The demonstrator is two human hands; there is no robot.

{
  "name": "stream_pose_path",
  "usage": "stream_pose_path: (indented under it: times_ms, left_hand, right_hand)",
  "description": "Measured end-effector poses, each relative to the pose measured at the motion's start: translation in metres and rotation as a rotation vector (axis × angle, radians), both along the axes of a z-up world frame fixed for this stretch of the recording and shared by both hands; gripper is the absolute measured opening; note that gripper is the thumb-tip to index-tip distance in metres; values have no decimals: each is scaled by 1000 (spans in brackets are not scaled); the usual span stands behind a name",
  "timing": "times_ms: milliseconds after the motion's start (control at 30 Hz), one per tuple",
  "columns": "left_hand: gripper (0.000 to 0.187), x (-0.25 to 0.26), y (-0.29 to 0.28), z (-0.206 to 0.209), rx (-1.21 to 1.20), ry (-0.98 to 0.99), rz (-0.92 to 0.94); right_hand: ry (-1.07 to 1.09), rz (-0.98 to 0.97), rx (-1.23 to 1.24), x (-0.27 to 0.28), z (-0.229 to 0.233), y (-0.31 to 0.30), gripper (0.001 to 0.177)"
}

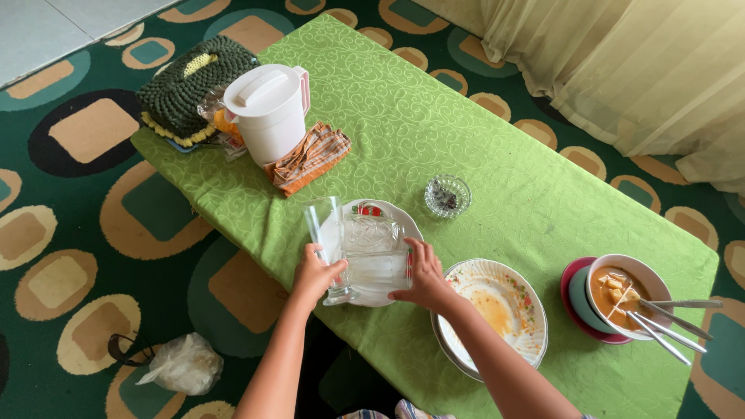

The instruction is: The person stacks used dishes and glasses on a table. They place a glass on a plate, stack a second plate, and then stack a bowl and a saucer. The person also moves a bowl of soup and a small glass aside to clear space.

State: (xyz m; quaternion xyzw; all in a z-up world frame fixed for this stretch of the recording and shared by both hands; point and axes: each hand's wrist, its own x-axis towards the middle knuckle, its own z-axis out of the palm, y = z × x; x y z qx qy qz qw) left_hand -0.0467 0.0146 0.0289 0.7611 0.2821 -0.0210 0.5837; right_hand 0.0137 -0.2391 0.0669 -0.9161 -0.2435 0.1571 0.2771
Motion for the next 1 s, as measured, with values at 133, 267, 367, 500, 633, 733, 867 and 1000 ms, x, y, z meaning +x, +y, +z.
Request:
stream_pose_path:
  times_ms: [133, 267, 367, 500, 633, 733, 867, 1000]
  left_hand:
    - [76, 5, -9, 13, 62, -64, -98]
    - [77, 17, -41, 49, 108, -186, -201]
    - [73, 29, -78, 85, 140, -280, -317]
    - [77, 50, -124, 128, 199, -398, -513]
    - [95, 67, -147, 140, 290, -581, -569]
    - [90, 78, -154, 131, 392, -660, -510]
    - [67, 70, -135, 104, 355, -662, -307]
    - [56, 63, -101, 84, 396, -670, -155]
  right_hand:
    - [106, -104, 180, 8, 28, -11, 97]
    - [511, -150, 650, 15, 63, -10, 86]
    - [442, -93, 717, 22, 89, -9, 92]
    - [129, -288, 734, 38, 117, -22, 88]
    - [-142, -424, 587, 48, 121, -59, 82]
    - [-216, -501, 546, 59, 104, -85, 82]
    - [-85, -595, 607, 74, 62, -105, 82]
    - [-24, -636, 651, 77, 20, -110, 82]
